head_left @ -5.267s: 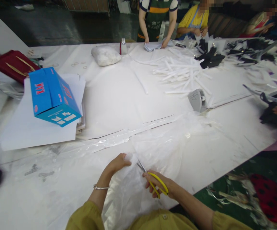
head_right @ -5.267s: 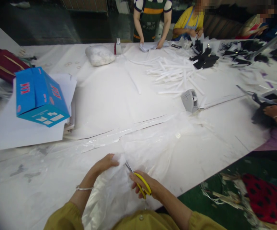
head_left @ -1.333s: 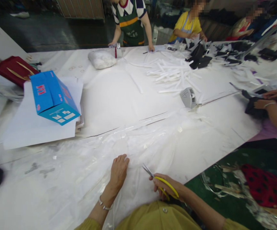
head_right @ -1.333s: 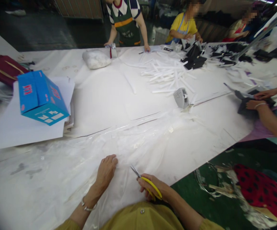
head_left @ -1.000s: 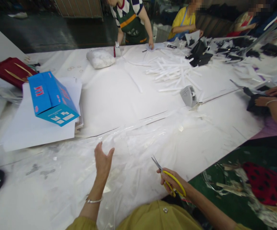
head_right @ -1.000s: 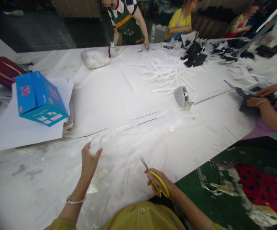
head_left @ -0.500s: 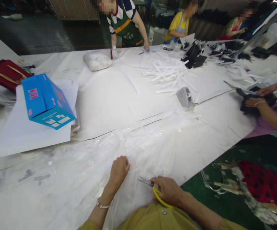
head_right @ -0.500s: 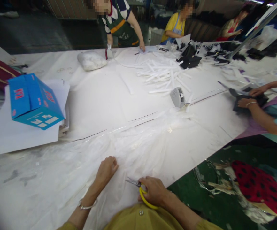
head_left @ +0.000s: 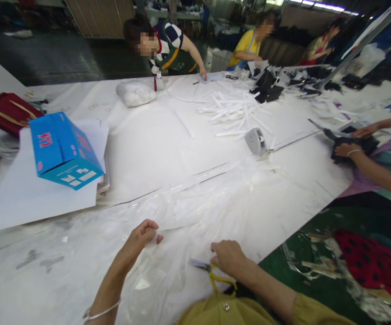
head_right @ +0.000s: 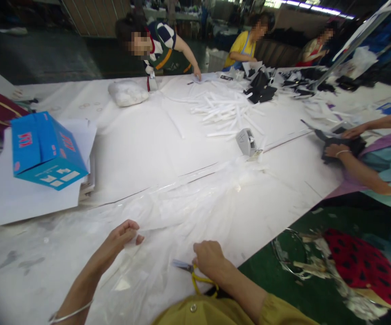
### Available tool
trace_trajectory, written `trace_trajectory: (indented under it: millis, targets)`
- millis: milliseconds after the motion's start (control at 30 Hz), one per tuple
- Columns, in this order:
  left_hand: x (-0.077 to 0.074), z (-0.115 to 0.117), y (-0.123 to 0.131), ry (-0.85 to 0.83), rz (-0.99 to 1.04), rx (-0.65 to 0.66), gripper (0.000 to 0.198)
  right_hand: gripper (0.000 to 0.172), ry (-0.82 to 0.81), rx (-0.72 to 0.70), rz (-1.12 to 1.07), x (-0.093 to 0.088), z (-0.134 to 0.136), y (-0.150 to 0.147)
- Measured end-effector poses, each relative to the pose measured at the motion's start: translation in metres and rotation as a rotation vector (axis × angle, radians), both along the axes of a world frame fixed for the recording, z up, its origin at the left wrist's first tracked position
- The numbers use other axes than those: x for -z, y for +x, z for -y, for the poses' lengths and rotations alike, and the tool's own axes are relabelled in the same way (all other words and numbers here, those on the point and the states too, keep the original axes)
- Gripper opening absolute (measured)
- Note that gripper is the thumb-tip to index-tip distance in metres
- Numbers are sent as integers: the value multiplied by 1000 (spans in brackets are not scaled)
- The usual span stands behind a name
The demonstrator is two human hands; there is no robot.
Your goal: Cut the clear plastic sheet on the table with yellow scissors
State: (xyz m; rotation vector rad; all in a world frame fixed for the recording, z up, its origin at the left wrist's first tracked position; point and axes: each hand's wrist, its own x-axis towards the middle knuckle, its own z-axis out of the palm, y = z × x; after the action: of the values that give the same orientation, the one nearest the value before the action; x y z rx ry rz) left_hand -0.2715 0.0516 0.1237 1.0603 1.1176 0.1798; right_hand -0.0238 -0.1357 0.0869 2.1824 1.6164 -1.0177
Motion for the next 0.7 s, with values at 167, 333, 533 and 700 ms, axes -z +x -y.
trace_trajectory:
  millis: [167,333,533,700]
  targets:
    - [11,7,-3,-65,54,27,33,27,345,461,102,-4,-9,84]
    - [19,9,0,-41,15,19,39,35,323,439,181,19,-30,128]
    - [1,5,5,81,-76,71,46,19,189,350,247,30,-53,131]
    - [6,-6,-16,157,-104,183,53,9,237,169,246,0,-52,121]
